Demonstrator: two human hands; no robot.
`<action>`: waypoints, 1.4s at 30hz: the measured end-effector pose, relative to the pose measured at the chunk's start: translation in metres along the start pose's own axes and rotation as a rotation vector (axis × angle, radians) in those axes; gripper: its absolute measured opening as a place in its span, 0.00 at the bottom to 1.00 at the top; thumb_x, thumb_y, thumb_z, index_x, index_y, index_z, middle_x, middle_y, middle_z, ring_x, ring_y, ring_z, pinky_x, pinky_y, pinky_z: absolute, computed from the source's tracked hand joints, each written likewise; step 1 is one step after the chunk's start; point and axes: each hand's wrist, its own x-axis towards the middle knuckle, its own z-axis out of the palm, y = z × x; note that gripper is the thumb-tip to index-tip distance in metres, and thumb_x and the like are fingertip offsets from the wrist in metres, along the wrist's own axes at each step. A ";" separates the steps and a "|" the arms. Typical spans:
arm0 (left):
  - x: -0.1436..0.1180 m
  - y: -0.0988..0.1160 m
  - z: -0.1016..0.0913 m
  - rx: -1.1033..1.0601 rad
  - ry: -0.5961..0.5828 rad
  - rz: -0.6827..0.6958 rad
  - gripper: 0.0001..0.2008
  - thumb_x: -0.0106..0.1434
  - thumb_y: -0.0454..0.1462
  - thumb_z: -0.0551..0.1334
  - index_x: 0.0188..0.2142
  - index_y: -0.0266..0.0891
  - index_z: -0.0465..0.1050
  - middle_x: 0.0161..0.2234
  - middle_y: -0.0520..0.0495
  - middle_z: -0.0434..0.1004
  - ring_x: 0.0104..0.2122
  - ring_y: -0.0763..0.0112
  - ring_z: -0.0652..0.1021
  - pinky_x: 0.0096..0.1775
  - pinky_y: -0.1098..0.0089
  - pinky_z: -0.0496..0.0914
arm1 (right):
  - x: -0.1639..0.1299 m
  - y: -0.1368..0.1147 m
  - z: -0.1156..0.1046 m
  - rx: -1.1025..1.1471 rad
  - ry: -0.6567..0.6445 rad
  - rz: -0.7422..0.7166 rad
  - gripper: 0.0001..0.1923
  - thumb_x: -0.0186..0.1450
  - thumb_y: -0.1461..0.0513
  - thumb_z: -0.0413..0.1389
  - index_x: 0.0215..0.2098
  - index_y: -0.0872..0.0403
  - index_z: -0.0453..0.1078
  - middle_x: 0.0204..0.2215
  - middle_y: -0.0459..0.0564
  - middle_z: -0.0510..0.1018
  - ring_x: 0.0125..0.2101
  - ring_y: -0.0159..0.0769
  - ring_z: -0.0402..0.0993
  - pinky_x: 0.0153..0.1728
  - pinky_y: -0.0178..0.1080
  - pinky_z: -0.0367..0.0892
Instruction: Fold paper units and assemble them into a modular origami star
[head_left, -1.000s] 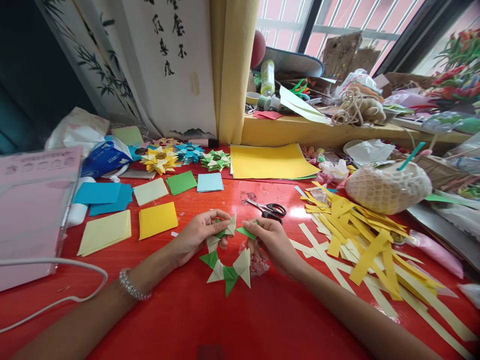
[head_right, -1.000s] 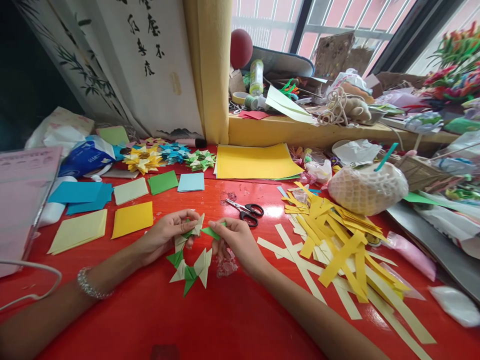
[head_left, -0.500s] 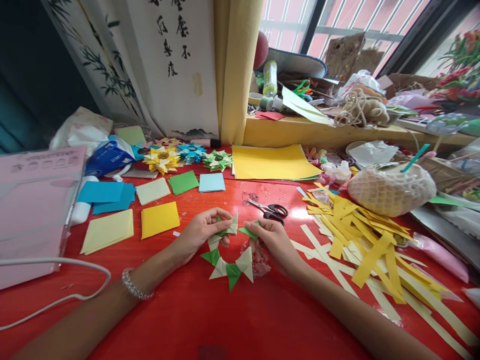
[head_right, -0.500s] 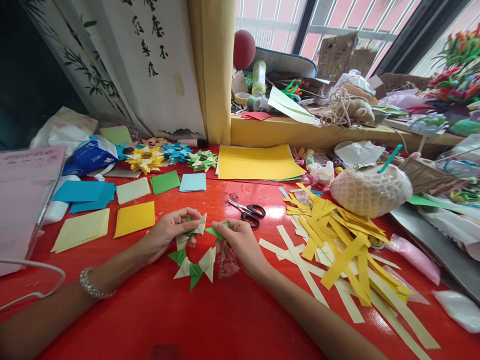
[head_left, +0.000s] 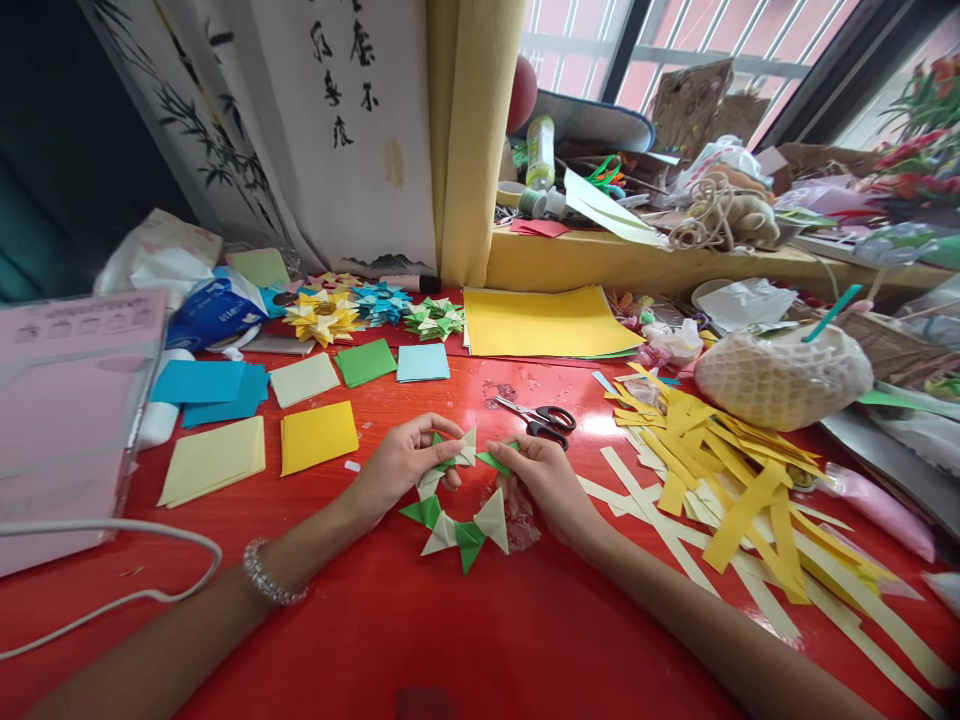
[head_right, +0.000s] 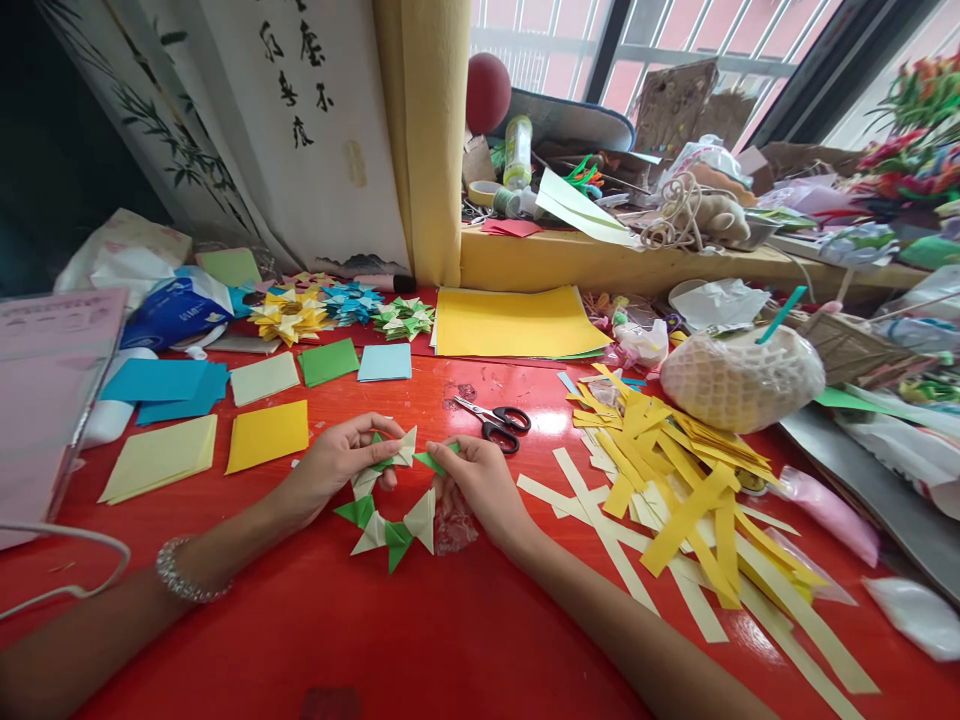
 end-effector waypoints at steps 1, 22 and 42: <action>0.000 -0.001 0.000 0.018 0.002 0.008 0.12 0.54 0.41 0.62 0.35 0.37 0.66 0.21 0.51 0.74 0.21 0.72 0.75 0.24 0.75 0.65 | 0.000 0.001 0.000 -0.011 0.001 -0.002 0.16 0.58 0.51 0.52 0.22 0.55 0.61 0.11 0.42 0.69 0.10 0.26 0.60 0.11 0.28 0.53; -0.005 -0.005 0.010 0.003 0.199 -0.005 0.15 0.54 0.42 0.62 0.40 0.39 0.65 0.23 0.53 0.75 0.26 0.68 0.78 0.30 0.72 0.71 | 0.003 0.005 0.001 -0.128 -0.033 -0.096 0.16 0.59 0.52 0.52 0.27 0.57 0.70 0.22 0.47 0.73 0.23 0.31 0.68 0.23 0.31 0.61; -0.004 -0.010 0.011 0.195 0.149 0.023 0.13 0.51 0.45 0.62 0.32 0.38 0.71 0.28 0.50 0.75 0.30 0.67 0.75 0.31 0.72 0.67 | 0.008 0.011 0.002 -0.103 -0.025 -0.145 0.15 0.61 0.52 0.49 0.30 0.55 0.65 0.20 0.45 0.71 0.17 0.28 0.66 0.18 0.30 0.59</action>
